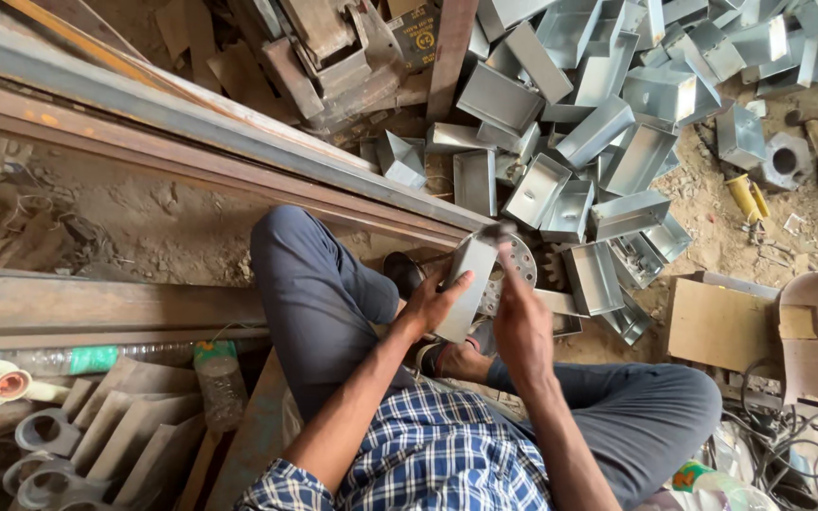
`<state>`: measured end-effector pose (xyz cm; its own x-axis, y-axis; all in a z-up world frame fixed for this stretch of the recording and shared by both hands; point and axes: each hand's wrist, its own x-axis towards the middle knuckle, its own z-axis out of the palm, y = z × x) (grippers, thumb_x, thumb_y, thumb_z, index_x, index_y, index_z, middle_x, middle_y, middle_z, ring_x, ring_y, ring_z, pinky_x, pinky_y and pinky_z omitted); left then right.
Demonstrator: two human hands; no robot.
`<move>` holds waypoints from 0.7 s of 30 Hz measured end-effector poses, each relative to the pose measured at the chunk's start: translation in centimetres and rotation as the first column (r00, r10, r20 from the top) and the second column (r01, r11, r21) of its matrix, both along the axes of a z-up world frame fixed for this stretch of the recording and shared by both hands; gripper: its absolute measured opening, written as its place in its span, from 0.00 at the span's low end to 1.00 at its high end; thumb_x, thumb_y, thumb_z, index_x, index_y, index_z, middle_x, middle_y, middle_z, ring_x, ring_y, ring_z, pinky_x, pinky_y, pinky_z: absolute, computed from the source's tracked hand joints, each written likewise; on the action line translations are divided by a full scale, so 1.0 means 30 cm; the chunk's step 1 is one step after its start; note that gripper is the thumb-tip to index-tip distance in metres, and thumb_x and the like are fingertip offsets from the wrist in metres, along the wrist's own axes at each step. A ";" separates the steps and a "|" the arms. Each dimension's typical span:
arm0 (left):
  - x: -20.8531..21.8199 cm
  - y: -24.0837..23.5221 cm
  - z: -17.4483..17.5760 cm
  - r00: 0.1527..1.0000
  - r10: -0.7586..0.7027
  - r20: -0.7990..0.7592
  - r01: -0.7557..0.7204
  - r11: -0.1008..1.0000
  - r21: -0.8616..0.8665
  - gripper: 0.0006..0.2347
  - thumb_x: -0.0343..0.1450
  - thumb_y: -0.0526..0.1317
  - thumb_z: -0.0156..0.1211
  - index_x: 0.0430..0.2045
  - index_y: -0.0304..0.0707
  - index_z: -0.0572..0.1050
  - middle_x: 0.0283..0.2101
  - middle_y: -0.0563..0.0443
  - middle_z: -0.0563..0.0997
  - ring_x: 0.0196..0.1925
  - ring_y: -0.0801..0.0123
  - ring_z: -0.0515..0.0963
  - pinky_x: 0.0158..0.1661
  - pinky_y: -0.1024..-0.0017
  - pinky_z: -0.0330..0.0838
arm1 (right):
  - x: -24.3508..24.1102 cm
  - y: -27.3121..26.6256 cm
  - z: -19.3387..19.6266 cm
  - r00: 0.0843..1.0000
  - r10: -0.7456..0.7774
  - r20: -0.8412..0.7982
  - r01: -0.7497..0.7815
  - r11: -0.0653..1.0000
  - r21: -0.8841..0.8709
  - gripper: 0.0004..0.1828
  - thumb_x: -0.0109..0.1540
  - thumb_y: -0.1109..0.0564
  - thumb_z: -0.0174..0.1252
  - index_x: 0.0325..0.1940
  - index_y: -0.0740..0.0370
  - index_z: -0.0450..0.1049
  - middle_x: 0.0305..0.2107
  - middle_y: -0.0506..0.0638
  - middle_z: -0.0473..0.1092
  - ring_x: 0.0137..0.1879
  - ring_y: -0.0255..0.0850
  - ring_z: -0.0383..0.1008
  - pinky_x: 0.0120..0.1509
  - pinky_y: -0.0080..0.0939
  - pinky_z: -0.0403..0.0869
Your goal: The person assembles small metal boxes by hand and with a hammer, bending the metal edges and securing them together while working on the floor.
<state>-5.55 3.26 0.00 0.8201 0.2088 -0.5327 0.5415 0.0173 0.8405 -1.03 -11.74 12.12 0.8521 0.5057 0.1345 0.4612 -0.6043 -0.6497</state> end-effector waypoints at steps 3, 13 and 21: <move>0.002 -0.019 -0.045 0.998 -0.006 -0.055 0.006 1.000 -0.005 0.37 0.66 0.67 0.47 0.71 0.56 0.60 0.68 0.45 0.68 0.65 0.49 0.71 0.58 0.58 0.69 | 0.015 0.026 0.009 0.993 0.039 -0.110 -0.051 0.992 -0.115 0.35 0.66 0.65 0.51 0.78 0.47 0.59 0.25 0.62 0.73 0.24 0.45 0.73 0.30 0.52 0.71; -0.009 -0.004 0.007 0.992 0.057 0.111 -0.050 0.996 -0.068 0.33 0.69 0.61 0.54 0.67 0.45 0.65 0.62 0.40 0.75 0.62 0.54 0.77 0.55 0.63 0.73 | 0.028 0.011 -0.028 0.991 0.005 0.133 -0.016 0.996 0.084 0.35 0.68 0.69 0.47 0.79 0.49 0.55 0.28 0.58 0.73 0.26 0.42 0.70 0.28 0.45 0.74; -0.011 -0.001 0.024 0.998 0.024 0.057 -0.019 0.996 -0.090 0.35 0.68 0.64 0.53 0.68 0.44 0.66 0.63 0.39 0.76 0.62 0.51 0.78 0.57 0.62 0.73 | 0.026 0.002 0.075 0.994 -0.020 0.107 0.025 0.999 -0.047 0.37 0.67 0.69 0.49 0.80 0.51 0.57 0.24 0.63 0.70 0.25 0.48 0.68 0.34 0.52 0.72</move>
